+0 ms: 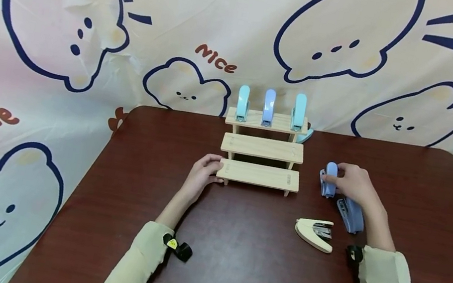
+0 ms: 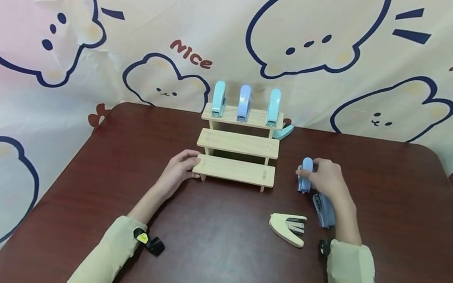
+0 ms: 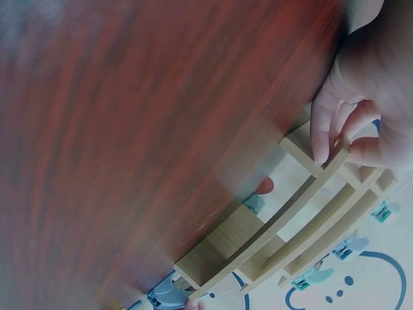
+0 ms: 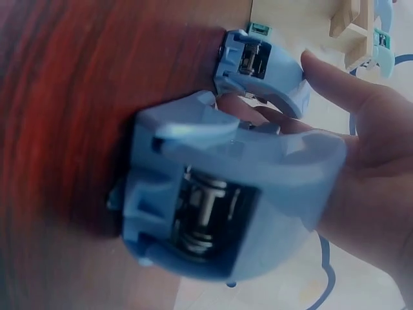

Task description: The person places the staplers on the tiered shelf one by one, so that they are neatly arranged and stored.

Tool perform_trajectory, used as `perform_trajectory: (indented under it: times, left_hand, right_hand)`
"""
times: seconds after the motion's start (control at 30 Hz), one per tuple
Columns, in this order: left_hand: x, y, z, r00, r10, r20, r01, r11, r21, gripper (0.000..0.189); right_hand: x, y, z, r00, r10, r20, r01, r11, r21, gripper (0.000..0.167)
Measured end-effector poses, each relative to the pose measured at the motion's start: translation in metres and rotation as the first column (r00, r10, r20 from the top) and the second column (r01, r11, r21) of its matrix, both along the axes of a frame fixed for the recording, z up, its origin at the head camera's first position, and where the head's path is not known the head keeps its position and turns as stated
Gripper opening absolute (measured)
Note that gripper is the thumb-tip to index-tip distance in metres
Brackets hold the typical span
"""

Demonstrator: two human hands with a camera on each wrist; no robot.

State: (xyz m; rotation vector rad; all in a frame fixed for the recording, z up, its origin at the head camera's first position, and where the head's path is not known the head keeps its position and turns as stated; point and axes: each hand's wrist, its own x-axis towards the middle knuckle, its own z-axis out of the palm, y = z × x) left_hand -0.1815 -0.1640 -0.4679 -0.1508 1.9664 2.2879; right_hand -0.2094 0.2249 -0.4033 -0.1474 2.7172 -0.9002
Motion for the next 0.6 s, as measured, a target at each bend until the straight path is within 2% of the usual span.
perform_trajectory:
  times: [0.1,0.2,0.4,0.6]
  left_hand:
    - [-0.0002,0.0008,0.0002,1.0,-0.001,0.003,0.001,1.0,-0.001,0.029]
    - [-0.0001,0.0007,-0.0004,1.0,0.003,0.003,-0.003,1.0,0.003,0.029]
    - [-0.0011,0.0005,-0.0016,1.0,0.005,0.004,-0.005,1.0,0.01,0.028]
    - [-0.0006,0.0007,-0.001,1.0,0.007,0.007,-0.007,1.0,0.01,0.027]
  right_hand:
    - [-0.0008,0.0001,-0.0023,1.0,0.01,-0.012,-0.009,0.999,0.031,0.068]
    - [-0.0007,-0.0007,-0.0042,1.0,0.009,-0.028,-0.009,1.0,0.022,0.061]
    - [0.0016,-0.0007,-0.0032,0.998,-0.027,-0.063,0.024,0.998,-0.054,0.039]
    - [0.0031,0.0017,0.001,0.997,-0.067,-0.047,0.059,0.987,-0.149,0.037]
